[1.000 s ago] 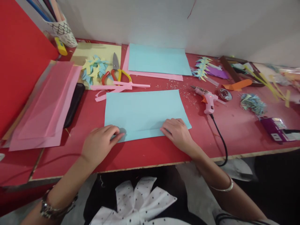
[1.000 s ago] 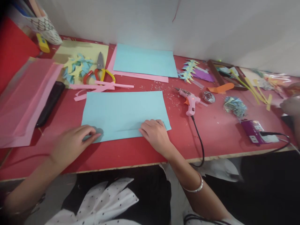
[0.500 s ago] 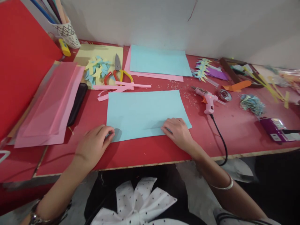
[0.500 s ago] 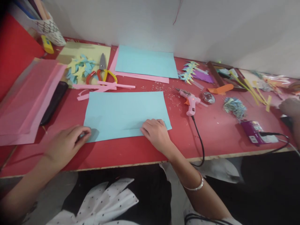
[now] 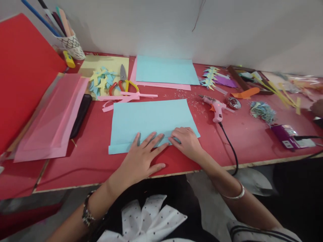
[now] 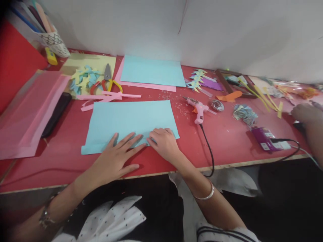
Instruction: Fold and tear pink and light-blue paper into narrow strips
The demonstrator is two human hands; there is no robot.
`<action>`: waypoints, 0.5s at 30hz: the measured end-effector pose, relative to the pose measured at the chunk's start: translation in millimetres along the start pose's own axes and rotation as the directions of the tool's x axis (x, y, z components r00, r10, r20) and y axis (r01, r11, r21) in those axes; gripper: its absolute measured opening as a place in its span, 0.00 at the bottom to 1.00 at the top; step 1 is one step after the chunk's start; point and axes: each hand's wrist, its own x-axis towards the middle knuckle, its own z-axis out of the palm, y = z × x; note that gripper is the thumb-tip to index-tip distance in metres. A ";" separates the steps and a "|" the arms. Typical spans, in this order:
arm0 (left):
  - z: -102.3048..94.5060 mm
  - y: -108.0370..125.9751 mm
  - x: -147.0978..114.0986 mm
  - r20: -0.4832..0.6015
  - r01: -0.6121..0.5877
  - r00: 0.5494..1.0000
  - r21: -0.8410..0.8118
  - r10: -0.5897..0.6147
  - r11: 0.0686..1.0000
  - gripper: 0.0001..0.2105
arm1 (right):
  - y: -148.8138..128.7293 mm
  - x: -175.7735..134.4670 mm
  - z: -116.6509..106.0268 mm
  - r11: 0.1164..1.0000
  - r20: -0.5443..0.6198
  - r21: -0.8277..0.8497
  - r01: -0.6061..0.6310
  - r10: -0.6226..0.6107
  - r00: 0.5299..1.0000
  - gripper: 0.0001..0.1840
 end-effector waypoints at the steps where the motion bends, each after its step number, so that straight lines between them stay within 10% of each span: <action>1: -0.8 -0.5 -0.5 0.009 -0.001 1.000 -0.001 0.001 1.000 0.25 | 3.2 -1.6 -1.1 1.000 -0.011 0.025 0.001 -0.001 1.000 0.12; 15: -2.7 -2.1 -0.8 0.025 0.000 1.000 -0.018 0.000 1.000 0.25 | 37.5 -20.4 -15.6 0.988 -0.020 0.137 -0.077 0.080 0.997 0.19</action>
